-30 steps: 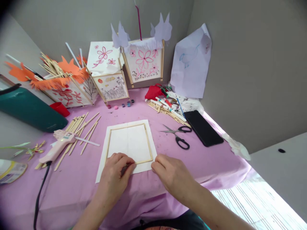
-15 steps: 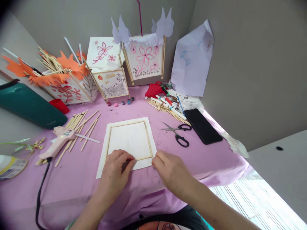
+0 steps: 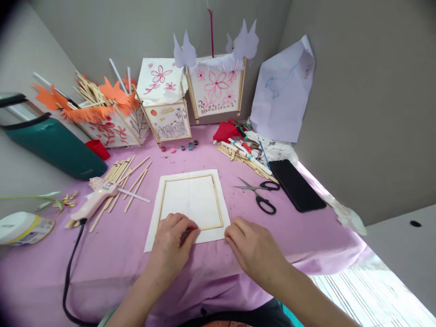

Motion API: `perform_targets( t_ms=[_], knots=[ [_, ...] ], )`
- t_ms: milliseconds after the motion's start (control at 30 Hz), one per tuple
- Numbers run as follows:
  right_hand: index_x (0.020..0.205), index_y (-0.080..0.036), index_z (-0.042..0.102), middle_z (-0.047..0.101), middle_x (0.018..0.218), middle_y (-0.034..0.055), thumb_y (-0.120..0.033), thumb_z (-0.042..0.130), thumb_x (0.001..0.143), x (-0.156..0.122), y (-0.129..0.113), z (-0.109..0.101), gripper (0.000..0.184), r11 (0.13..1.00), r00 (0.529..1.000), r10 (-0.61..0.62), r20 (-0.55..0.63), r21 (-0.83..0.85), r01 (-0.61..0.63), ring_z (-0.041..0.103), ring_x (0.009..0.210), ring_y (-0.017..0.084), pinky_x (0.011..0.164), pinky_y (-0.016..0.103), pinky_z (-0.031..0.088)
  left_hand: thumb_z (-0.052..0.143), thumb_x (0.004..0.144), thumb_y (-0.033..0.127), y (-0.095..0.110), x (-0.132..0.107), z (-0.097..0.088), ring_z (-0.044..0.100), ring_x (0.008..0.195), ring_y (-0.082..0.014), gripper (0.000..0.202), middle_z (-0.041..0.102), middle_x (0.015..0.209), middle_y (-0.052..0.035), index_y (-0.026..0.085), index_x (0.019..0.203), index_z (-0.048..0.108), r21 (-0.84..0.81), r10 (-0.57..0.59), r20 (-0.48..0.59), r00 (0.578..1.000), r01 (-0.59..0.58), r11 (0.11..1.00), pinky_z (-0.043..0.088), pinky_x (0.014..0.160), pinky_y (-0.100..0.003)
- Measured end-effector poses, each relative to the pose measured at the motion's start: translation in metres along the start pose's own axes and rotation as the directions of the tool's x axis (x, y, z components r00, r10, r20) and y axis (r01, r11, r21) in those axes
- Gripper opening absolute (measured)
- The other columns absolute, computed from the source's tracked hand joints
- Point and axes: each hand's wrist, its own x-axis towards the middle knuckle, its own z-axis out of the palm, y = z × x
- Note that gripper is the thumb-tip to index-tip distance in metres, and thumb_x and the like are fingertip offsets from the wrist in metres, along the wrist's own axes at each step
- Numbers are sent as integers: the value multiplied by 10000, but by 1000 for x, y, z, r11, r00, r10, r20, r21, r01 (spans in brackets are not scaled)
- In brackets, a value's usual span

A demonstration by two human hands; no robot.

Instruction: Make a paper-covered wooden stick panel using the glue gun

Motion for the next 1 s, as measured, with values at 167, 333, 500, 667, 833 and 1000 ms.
perform_targets(
  t_ms=[167, 333, 500, 667, 833, 1000],
  knots=[
    [971, -208, 563, 603, 904, 32, -239, 347, 975, -3, 11, -10, 218, 991, 996, 85, 21, 105, -87, 585, 776, 135, 678, 259, 453, 515, 863, 150, -2, -13, -13, 548, 981, -218, 236, 567, 1071, -90, 207, 1087, 565, -127, 10, -81, 997, -20, 992, 480, 829, -382],
    [1054, -209, 578, 632, 1035, 59, -237, 339, 964, 6, 28, -4, 256, 998, 987, 59, -153, -13, -62, 623, 894, 163, 740, 274, 501, 454, 892, 147, -28, -27, -38, 557, 991, -217, 237, 592, 1047, -89, 211, 1094, 559, -4, -11, -269, 963, 10, 1000, 483, 840, -372],
    [1125, -198, 595, 626, 1078, 77, -206, 332, 942, 19, 34, 7, 321, 986, 984, 28, -173, -157, -56, 641, 840, 179, 666, 292, 513, 455, 886, 131, -52, -38, -51, 575, 922, -214, 225, 632, 965, -77, 192, 1072, 566, 102, -48, -274, 960, 79, 992, 485, 773, -357],
    [1106, -205, 618, 624, 1042, 69, -206, 334, 927, 23, 35, 11, 335, 976, 993, 33, -110, -209, -56, 637, 764, 173, 580, 290, 502, 435, 890, 105, -57, -42, -51, 565, 927, -216, 251, 645, 951, -77, 186, 1087, 567, 147, -19, -256, 967, 58, 987, 466, 779, -369],
    [1117, -209, 629, 619, 1022, 70, -207, 351, 910, 22, 37, 9, 347, 973, 995, 29, -91, -224, -49, 624, 726, 165, 546, 284, 490, 421, 881, 80, -62, -40, -53, 563, 913, -217, 282, 660, 928, -70, 197, 1082, 580, 193, 54, -224, 973, -10, 981, 449, 786, -382],
    [1134, -209, 623, 611, 1035, 77, -202, 351, 914, 21, 34, 7, 350, 975, 995, 53, -79, -212, -69, 612, 747, 158, 578, 271, 481, 449, 871, 60, -63, -43, -53, 550, 890, -196, 271, 657, 900, -56, 189, 1065, 589, 172, 83, -232, 969, -43, 984, 440, 787, -365]
  ],
)
